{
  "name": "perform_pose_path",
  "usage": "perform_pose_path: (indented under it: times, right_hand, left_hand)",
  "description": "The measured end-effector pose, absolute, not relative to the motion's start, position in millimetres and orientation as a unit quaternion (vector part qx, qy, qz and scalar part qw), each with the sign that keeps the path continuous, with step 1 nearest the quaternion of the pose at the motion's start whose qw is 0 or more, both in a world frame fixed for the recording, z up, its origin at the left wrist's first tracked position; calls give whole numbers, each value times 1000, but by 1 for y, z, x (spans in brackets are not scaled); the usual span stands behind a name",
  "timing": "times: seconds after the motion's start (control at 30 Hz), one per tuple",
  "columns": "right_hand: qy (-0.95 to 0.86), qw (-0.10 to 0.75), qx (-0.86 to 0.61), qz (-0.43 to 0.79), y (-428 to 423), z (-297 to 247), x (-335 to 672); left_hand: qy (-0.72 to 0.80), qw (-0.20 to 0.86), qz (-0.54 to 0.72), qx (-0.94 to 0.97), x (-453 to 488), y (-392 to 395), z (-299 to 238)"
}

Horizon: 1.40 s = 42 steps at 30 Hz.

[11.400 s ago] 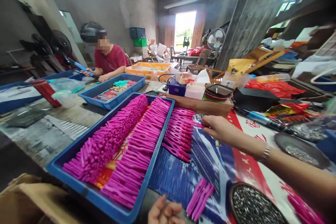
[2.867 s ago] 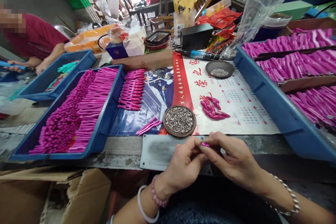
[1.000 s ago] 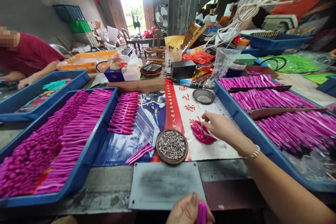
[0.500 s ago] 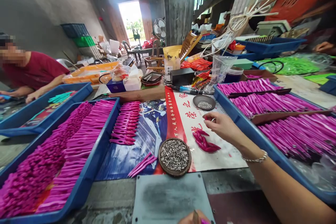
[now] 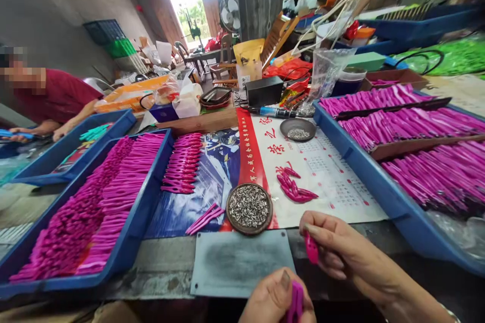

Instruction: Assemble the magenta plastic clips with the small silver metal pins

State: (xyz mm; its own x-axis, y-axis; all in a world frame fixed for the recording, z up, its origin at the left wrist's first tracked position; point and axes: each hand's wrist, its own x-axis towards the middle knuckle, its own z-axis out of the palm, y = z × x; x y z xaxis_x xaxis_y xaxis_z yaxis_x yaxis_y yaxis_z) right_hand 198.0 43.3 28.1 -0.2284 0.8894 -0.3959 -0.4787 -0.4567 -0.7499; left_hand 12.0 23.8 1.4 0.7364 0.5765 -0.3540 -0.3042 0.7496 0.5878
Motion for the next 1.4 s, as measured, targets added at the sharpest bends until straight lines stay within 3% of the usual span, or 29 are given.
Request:
perform_pose_path:
  times: [0.4,1.4]
  right_hand:
    - [-197,464,-376,777,17,14,180]
    - [-197,488,-450,722,1,16,166]
  left_hand:
    - [238,923,226,203,25,15,-2]
    - [197,966,164,37,5,10,-4]
